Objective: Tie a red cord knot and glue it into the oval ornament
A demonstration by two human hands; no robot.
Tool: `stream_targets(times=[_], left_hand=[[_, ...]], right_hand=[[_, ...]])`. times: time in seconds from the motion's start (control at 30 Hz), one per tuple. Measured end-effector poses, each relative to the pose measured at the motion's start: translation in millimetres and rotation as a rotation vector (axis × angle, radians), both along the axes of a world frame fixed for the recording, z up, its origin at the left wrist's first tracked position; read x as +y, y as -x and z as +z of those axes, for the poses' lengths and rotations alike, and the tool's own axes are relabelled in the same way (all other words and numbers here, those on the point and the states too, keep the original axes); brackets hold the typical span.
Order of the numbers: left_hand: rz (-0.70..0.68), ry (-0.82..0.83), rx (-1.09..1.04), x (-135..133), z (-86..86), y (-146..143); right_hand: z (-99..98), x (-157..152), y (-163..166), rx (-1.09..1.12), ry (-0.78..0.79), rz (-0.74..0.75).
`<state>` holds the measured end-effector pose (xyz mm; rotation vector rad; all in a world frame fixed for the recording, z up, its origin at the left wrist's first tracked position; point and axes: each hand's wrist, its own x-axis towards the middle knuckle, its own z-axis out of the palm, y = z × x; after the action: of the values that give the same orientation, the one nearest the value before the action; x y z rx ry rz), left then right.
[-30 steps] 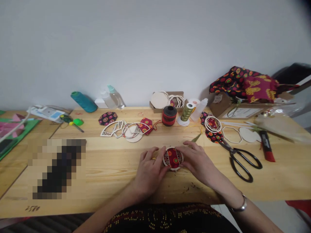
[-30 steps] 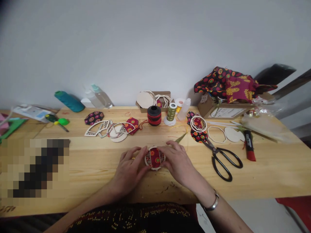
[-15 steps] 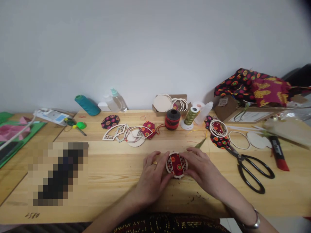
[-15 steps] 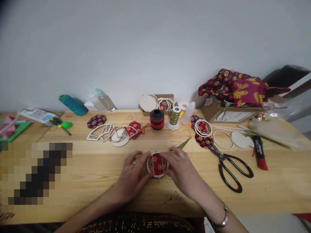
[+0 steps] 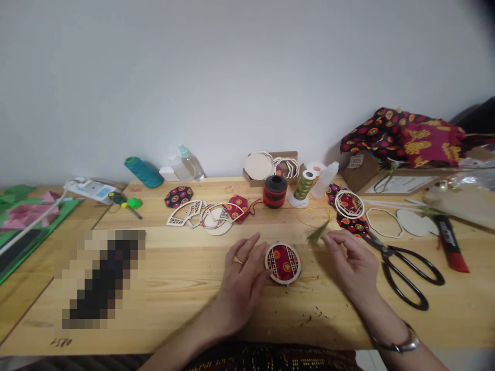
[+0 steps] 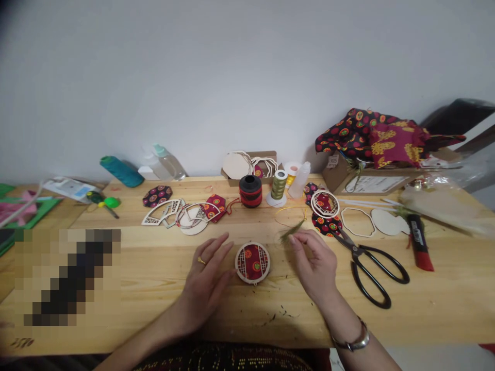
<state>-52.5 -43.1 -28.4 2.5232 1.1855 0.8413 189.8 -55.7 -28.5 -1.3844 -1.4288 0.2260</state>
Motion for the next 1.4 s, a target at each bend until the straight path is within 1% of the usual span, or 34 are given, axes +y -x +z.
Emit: stream_targets(times=[0.1, 0.17, 0.23, 0.33, 0.4, 0.47, 0.57, 0.67, 0.73, 0.8, 0.87, 0.9, 0.93, 0.97, 1.0, 1.07, 1.1, 1.17, 1.27, 1.33, 1.4], left_hand=[[0.037, -0.009, 0.009, 12.5, 11.7, 3.2], [0.049, -0.017, 0.021, 31.1, 20.4, 3.3], [0.131, -0.069, 0.076, 55.7, 28.1, 0.0], [0.297, -0.070, 0.219, 92.0, 34.4, -11.6], [0.369, -0.043, 0.315, 109.2, 33.7, -21.9], [0.408, -0.034, 0.379, 119.8, 29.1, -31.7], [0.413, -0.013, 0.436, 127.5, 18.4, -42.3], [0.426, -0.012, 0.427, 130.5, 11.2, -45.4], [0.423, 0.006, 0.397, 129.0, 12.5, -42.3], [0.426, 0.017, 0.315, 122.3, 19.4, -35.5], [0.411, 0.038, 0.144, 108.8, 29.9, -27.1], [0.360, 0.079, 0.024, 99.6, 35.6, -23.4], [0.290, 0.159, -0.115, 89.0, 40.8, -20.4], [0.234, 0.275, -0.267, 77.5, 45.2, -18.6], [0.193, 0.429, -0.379, 65.7, 48.5, -18.1], [0.151, 0.707, -0.574, 43.3, 51.6, -20.5], [0.135, 0.827, -0.629, 33.7, 51.7, -22.9], [0.109, 0.971, -0.705, 19.0, 50.0, -28.7], [0.057, 1.076, -0.729, 7.1, 46.5, -35.1], [0.019, 1.112, -0.713, 3.3, 45.0, -36.7], [-0.002, 1.131, -0.696, 1.1, 44.1, -36.5]], right_hand=[[0.3, -0.3, 3.4, -0.033, -0.007, 0.058], [0.7, 0.1, 5.0, -0.056, -0.018, 0.083], [0.9, 0.7, 5.4, -0.079, -0.024, 0.088], [1.0, 0.8, 4.1, -0.101, -0.031, 0.082], [1.0, 0.3, 3.3, -0.103, -0.037, 0.076], [1.1, -0.5, 3.1, -0.102, -0.037, 0.073], [1.5, -1.3, 3.7, -0.118, -0.029, 0.074], [1.3, -1.0, 3.9, -0.130, -0.020, 0.082], [0.5, -0.2, 3.4, -0.127, -0.018, 0.084], [-0.3, 0.9, 2.9, -0.126, -0.015, 0.087], [0.1, 1.9, 3.1, -0.126, -0.012, 0.098], [1.3, 2.1, 3.8, -0.115, -0.004, 0.105], [3.2, 2.0, 5.0, -0.090, 0.013, 0.112], [6.0, 1.5, 6.8, -0.051, 0.039, 0.121], [9.6, 0.6, 9.0, -0.001, 0.073, 0.131], [18.6, -1.9, 14.9, 0.102, 0.163, 0.159], [23.3, -3.2, 18.4, 0.143, 0.215, 0.179], [31.8, -5.2, 25.6, 0.229, 0.351, 0.235], [39.7, -5.8, 35.9, 0.453, 0.566, 0.387], [41.7, -5.4, 41.5, 0.618, 0.649, 0.468], [41.8, -5.1, 45.9, 0.731, 0.673, 0.477]])
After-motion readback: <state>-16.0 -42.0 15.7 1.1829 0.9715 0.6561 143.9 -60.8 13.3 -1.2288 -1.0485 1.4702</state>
